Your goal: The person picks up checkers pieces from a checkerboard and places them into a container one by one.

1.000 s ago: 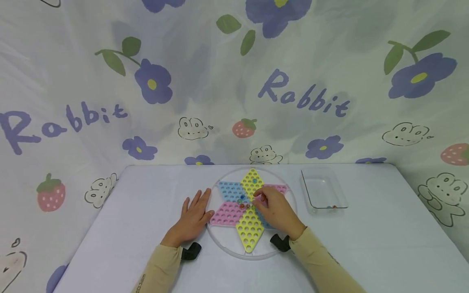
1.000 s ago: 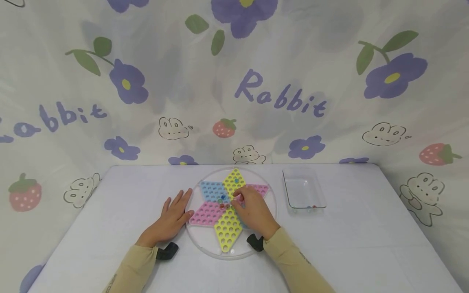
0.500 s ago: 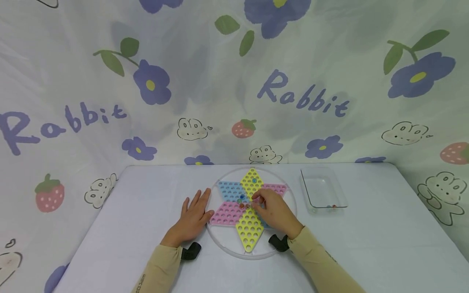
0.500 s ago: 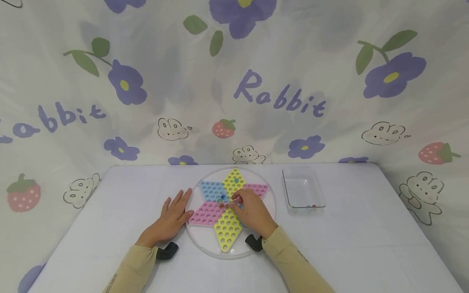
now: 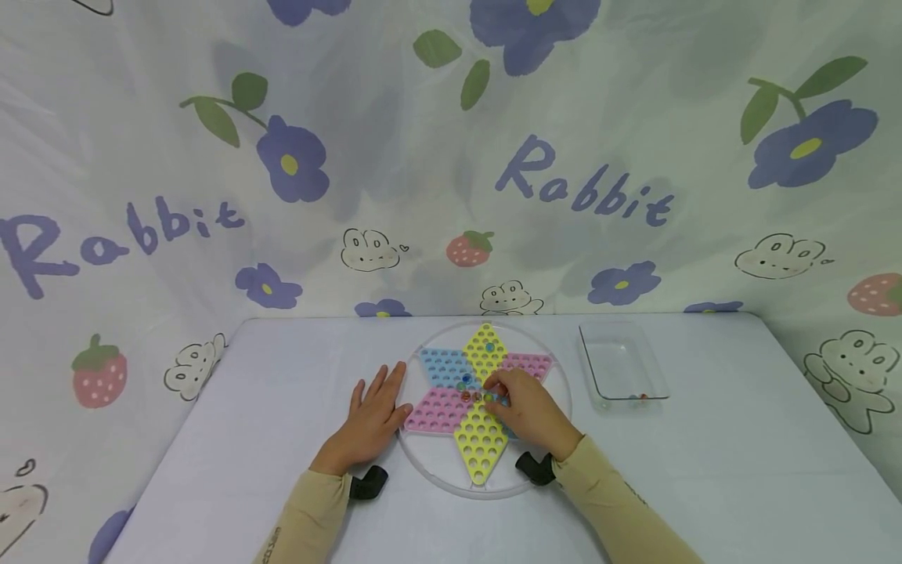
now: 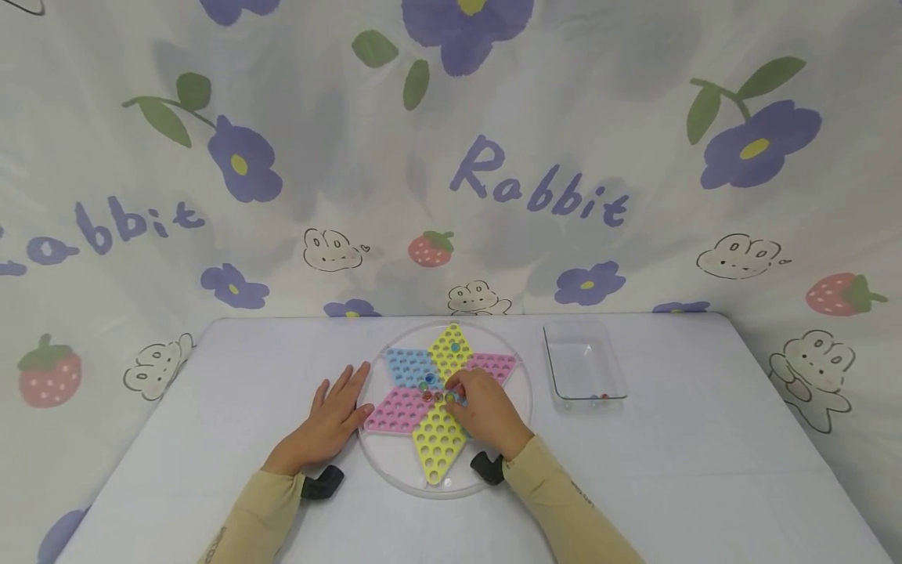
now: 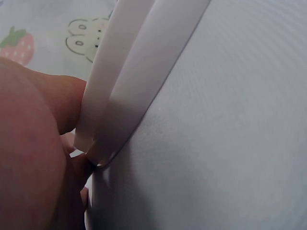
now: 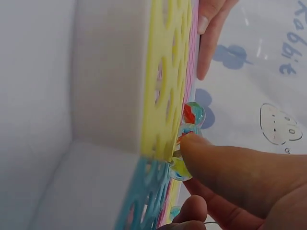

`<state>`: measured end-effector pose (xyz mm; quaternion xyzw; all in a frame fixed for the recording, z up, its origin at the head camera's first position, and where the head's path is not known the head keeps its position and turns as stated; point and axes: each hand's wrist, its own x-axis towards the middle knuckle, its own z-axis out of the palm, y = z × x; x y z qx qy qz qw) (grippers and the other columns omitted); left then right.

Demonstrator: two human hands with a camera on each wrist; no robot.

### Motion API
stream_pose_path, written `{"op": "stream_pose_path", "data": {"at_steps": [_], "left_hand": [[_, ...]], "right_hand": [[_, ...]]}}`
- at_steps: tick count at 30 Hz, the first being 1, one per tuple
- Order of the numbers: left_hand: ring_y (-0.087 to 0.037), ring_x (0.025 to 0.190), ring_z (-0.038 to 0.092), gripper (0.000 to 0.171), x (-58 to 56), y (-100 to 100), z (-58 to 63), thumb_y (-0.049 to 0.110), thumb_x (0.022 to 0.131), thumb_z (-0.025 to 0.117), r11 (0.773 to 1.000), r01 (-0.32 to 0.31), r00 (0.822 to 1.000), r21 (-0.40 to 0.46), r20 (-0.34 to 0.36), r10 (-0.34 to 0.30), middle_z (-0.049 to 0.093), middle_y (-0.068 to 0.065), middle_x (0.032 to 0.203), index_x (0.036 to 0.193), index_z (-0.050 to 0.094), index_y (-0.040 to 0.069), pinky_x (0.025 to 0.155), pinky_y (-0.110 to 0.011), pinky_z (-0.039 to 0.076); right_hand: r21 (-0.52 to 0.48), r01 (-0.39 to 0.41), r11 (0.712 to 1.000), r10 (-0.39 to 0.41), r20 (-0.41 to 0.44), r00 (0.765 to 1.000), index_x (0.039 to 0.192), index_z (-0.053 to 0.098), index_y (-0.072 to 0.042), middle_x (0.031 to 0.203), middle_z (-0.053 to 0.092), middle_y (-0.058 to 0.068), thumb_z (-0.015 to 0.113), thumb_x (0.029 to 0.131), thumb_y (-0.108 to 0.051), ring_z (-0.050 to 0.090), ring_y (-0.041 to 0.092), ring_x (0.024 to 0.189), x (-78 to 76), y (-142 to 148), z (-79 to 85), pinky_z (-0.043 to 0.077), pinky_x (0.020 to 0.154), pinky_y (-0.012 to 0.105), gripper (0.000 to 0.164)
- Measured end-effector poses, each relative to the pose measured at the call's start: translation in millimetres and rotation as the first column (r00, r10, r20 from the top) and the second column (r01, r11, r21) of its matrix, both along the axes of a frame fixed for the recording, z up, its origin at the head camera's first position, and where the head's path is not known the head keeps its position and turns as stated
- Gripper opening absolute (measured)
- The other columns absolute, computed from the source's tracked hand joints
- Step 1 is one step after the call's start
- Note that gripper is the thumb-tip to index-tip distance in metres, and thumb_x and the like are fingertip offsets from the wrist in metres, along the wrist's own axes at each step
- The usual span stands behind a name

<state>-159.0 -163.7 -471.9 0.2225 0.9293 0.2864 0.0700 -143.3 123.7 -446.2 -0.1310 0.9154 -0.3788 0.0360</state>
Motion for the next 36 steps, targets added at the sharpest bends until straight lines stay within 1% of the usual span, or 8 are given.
{"op": "stream_pose_path", "data": {"at_steps": [5, 6, 13, 16, 28, 36], "left_hand": [[-0.042, 0.153, 0.006, 0.069, 0.1, 0.1, 0.5, 0.026, 0.107, 0.047, 1.0, -0.008, 1.0, -0.021, 0.011, 0.008, 0.016, -0.019, 0.166, 0.159, 0.014, -0.003, 0.115, -0.064, -0.007], [-0.042, 0.152, 0.006, 0.069, 1.0, 0.8, 3.0, 0.025, 0.107, 0.048, 1.0, -0.008, 1.0, -0.021, 0.016, 0.009, 0.017, -0.019, 0.166, 0.159, 0.014, -0.003, 0.115, -0.064, -0.006], [-0.043, 0.152, 0.006, 0.069, 2.5, 0.7, 2.2, 0.026, 0.107, 0.048, 1.0, -0.011, 1.0, -0.014, 0.016, 0.011, 0.017, -0.02, 0.165, 0.159, 0.014, -0.004, 0.115, -0.063, -0.006], [-0.045, 0.151, 0.007, 0.068, 3.4, 0.6, 2.4, 0.025, 0.106, 0.048, 1.0, -0.008, 1.0, 0.0, 0.01, 0.008, 0.018, -0.022, 0.165, 0.158, 0.016, -0.005, 0.114, -0.064, -0.006], [-0.042, 0.152, 0.006, 0.069, 1.3, 0.7, 2.0, 0.026, 0.107, 0.048, 1.0, -0.012, 1.0, -0.021, 0.016, 0.013, 0.017, -0.018, 0.166, 0.16, 0.014, -0.002, 0.116, -0.063, -0.006], [-0.041, 0.153, 0.006, 0.069, 1.2, 0.1, 2.1, 0.026, 0.107, 0.047, 1.0, -0.011, 1.0, -0.024, 0.019, 0.012, 0.016, -0.018, 0.166, 0.16, 0.013, -0.002, 0.115, -0.063, -0.007]], "right_hand": [[0.032, 0.007, 0.999, -0.007, 0.018, 1.0, 0.109, 0.069, -0.005, 0.087, 0.055, 0.001, 0.074, 0.092, -0.009, 0.049, 0.014, 0.077, -0.6, -1.7, -0.4, 0.045, 0.07, 0.032, 0.019], [0.036, 0.009, 0.999, -0.009, 0.019, 1.0, 0.109, 0.069, -0.004, 0.087, 0.054, 0.001, 0.074, 0.092, -0.009, 0.049, 0.014, 0.077, -0.4, -2.0, -0.1, 0.045, 0.069, 0.032, 0.019], [0.042, 0.017, 0.999, -0.018, 0.024, 1.0, 0.108, 0.069, -0.004, 0.088, 0.055, 0.0, 0.074, 0.092, -0.01, 0.049, 0.014, 0.078, 0.0, -2.9, 0.4, 0.046, 0.071, 0.032, 0.017], [0.041, 0.019, 0.999, -0.02, 0.02, 1.0, 0.106, 0.069, -0.004, 0.088, 0.055, 0.0, 0.073, 0.092, -0.009, 0.049, 0.014, 0.079, 0.2, -3.1, 0.2, 0.046, 0.072, 0.033, 0.016], [0.019, 0.033, 0.999, -0.033, 0.025, 0.999, 0.105, 0.069, -0.005, 0.091, 0.058, 0.001, 0.072, 0.093, -0.008, 0.052, 0.015, 0.082, 0.4, -1.6, 0.5, 0.048, 0.076, 0.036, 0.013], [0.002, 0.042, 0.999, -0.042, -0.007, 0.999, 0.103, 0.069, -0.006, 0.091, 0.058, 0.001, 0.073, 0.092, -0.007, 0.052, 0.015, 0.082, 0.4, 1.7, 1.2, 0.048, 0.075, 0.036, 0.012]]}}
